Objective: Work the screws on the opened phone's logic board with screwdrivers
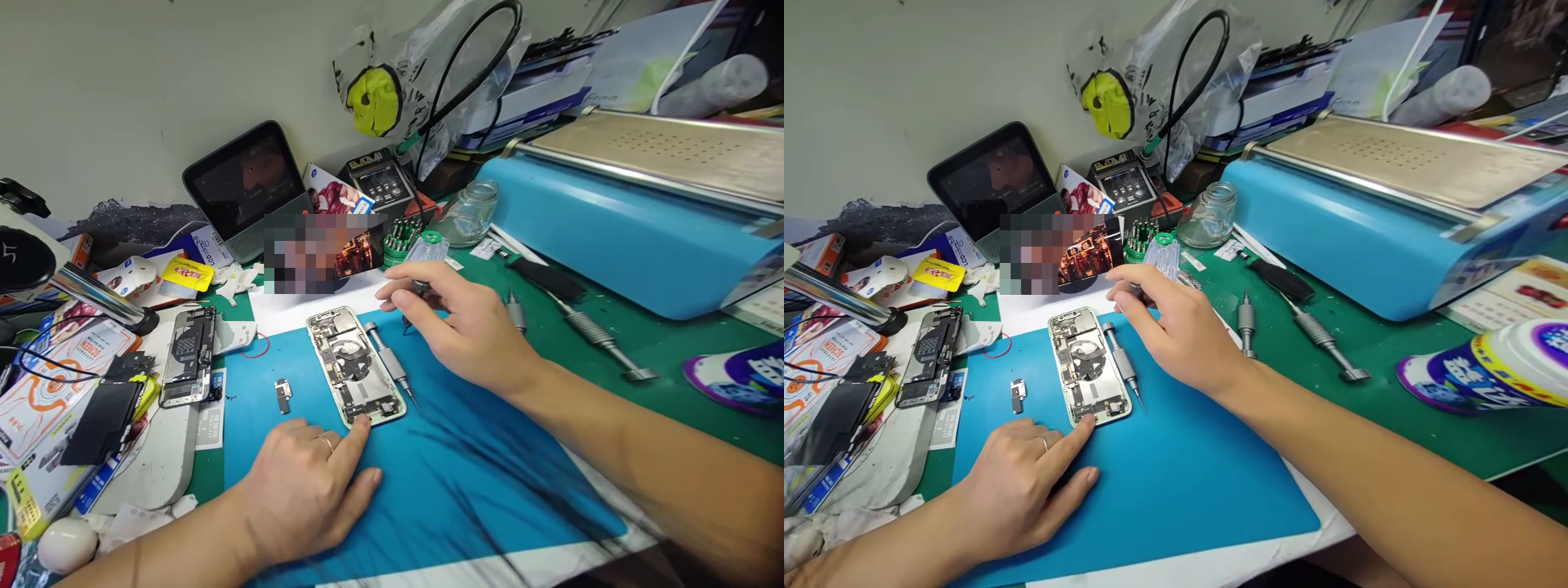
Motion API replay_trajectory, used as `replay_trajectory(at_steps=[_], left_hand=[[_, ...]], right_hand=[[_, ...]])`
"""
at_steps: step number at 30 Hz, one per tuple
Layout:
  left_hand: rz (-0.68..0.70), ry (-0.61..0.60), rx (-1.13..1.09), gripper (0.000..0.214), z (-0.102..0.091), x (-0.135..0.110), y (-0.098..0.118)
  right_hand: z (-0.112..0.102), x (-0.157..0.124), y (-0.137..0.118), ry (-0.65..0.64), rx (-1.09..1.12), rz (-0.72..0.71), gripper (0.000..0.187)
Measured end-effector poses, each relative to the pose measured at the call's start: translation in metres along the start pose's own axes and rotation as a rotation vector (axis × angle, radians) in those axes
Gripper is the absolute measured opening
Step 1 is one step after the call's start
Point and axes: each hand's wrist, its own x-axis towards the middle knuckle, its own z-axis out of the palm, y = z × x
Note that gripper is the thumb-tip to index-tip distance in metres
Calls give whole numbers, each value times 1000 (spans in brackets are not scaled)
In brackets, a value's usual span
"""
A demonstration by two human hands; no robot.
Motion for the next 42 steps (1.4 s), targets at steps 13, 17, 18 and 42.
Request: replay_trajectory(at_steps=[13, 17, 18, 42], left_hand=[[-7, 10, 21, 39, 1, -1, 0], [-6, 1, 10, 39, 0, -1, 0], [-5, 0, 11, 39, 0, 0, 0], [-2, 5, 26, 39, 1, -1, 0]], right_hand=[[-11, 6, -11, -142, -318, 67, 48], [-9, 2, -10, -91, -284, 50, 52], [-8, 2, -10, -76, -267, 42, 52], [-3, -3, -7, 21, -183, -84, 48]])
